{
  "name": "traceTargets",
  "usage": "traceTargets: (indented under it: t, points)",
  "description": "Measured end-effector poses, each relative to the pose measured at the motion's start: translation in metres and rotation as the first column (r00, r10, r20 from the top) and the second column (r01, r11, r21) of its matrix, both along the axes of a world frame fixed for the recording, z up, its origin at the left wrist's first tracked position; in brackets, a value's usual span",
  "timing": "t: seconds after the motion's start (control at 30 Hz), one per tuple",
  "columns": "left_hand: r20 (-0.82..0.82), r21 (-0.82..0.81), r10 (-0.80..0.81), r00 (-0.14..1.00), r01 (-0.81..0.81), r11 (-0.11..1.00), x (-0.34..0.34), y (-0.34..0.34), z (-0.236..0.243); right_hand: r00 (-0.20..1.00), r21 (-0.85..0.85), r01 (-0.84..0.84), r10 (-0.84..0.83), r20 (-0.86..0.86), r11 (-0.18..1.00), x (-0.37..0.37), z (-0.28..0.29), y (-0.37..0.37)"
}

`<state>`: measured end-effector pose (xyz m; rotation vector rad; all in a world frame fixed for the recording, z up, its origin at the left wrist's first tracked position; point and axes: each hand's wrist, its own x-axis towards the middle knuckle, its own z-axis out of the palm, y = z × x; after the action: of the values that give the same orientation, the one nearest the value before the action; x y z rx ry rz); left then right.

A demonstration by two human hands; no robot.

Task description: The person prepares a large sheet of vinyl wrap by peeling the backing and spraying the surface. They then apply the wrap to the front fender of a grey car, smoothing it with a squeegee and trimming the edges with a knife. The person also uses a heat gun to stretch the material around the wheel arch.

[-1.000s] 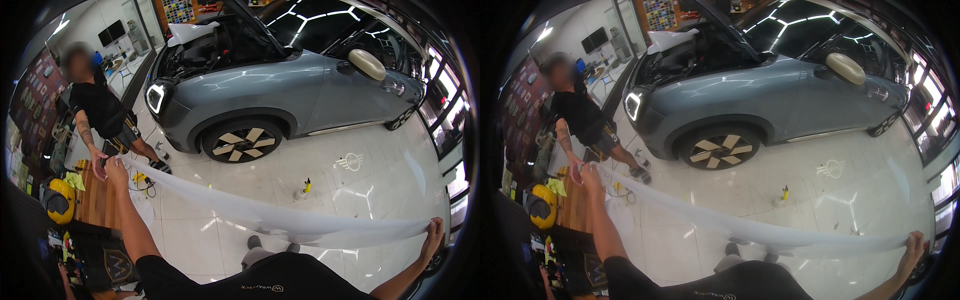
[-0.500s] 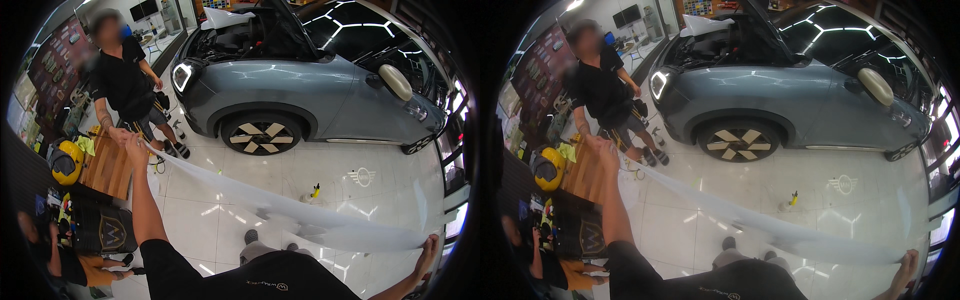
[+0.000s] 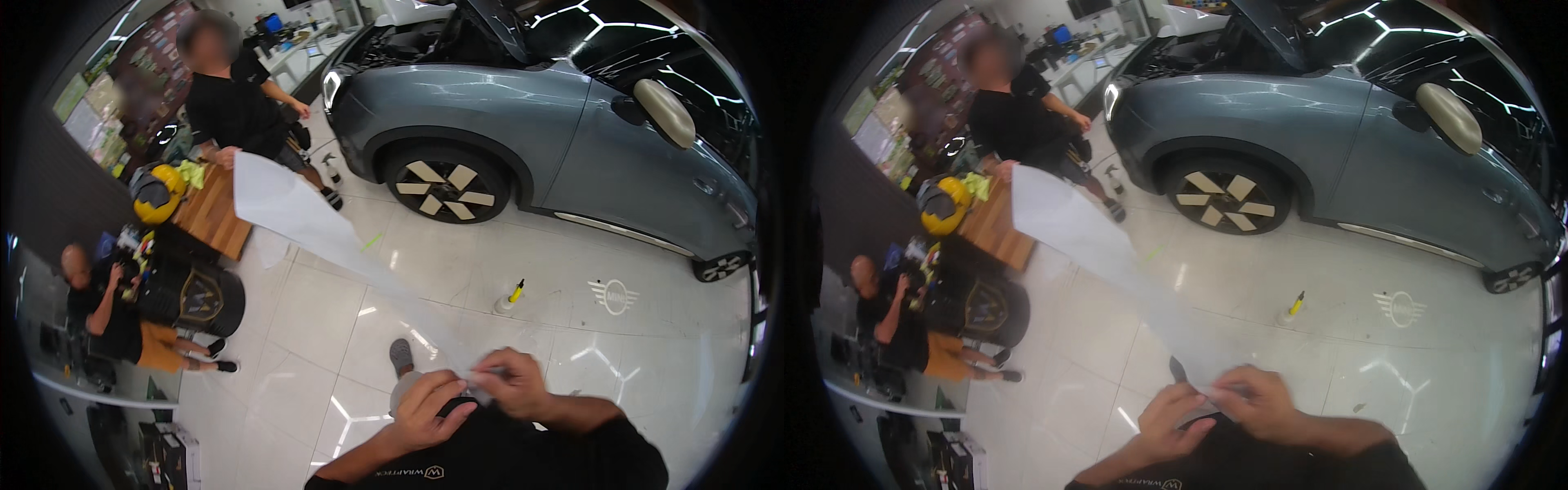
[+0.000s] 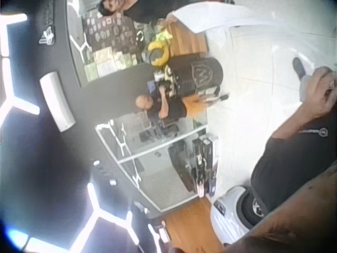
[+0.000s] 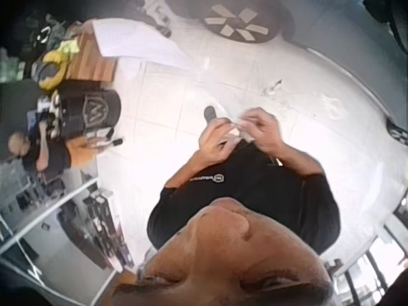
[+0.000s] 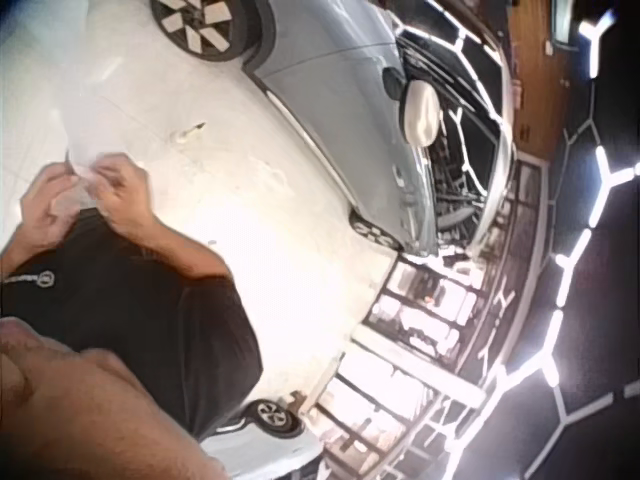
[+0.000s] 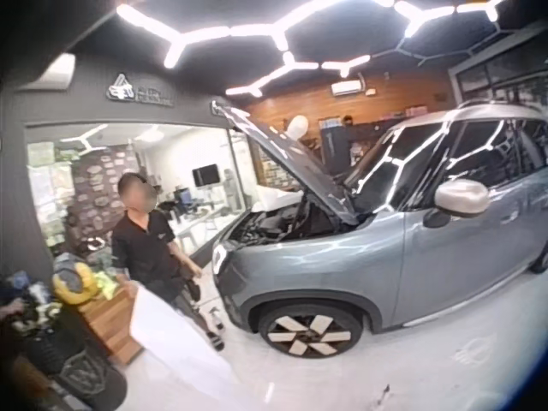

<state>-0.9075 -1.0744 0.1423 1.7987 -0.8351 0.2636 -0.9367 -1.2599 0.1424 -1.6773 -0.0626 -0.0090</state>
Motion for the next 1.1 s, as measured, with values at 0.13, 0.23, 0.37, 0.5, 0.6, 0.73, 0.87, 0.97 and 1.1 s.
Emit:
traceTargets:
  t: [0.13, 0.23, 0.37, 0.5, 0.6, 0.73, 0.87, 0.97, 1.1]
  points:
    - [-0.247, -0.304, 0.411, 0.878, -0.473, 0.827, -0.06, 0.004, -0.003, 0.924, 0.149, -0.276, 0.22, 0.311, 0.949, -0.004, 0.011, 0.051]
    - [-0.372, -0.425, 0.414, 0.831, -0.549, 0.72, -0.098, 0.022, 0.004, 0.735, -0.021, -0.348, 0.286, 0.614, 0.937, -0.015, 0.017, 0.082]
    - [-0.339, -0.524, 0.486, 0.805, -0.591, 0.614, -0.141, 0.032, -0.001, 0.508, -0.163, -0.301, 0.303, 0.807, 0.94, -0.041, 0.014, 0.11]
    - [-0.338, -0.342, 0.717, 0.61, -0.789, 0.51, -0.197, 0.051, 0.022, 0.503, -0.189, -0.362, 0.362, 0.785, 0.913, -0.084, 0.019, 0.14]
    - [-0.188, -0.281, 0.834, 0.519, -0.842, 0.46, -0.232, 0.059, 0.01, 0.432, -0.176, -0.382, 0.344, 0.834, 0.907, -0.11, 0.01, 0.155]
    - [-0.045, -0.287, 0.918, 0.395, -0.885, 0.366, -0.27, 0.071, -0.019, 0.331, -0.122, -0.492, 0.315, 0.89, 0.862, -0.136, -0.011, 0.17]
    - [-0.001, -0.192, 0.965, 0.26, -0.948, 0.255, -0.289, 0.074, 0.0, 0.408, -0.031, -0.653, 0.387, 0.827, 0.756, -0.151, -0.008, 0.185]
    - [-0.045, -0.165, 0.972, 0.229, -0.962, 0.219, -0.292, 0.071, 0.003, 0.388, 0.004, -0.726, 0.406, 0.827, 0.687, -0.146, -0.001, 0.184]
    - [0.082, -0.113, 0.984, 0.155, -0.98, 0.164, -0.278, 0.056, 0.015, 0.363, 0.021, -0.784, 0.43, 0.826, 0.62, -0.128, 0.007, 0.173]
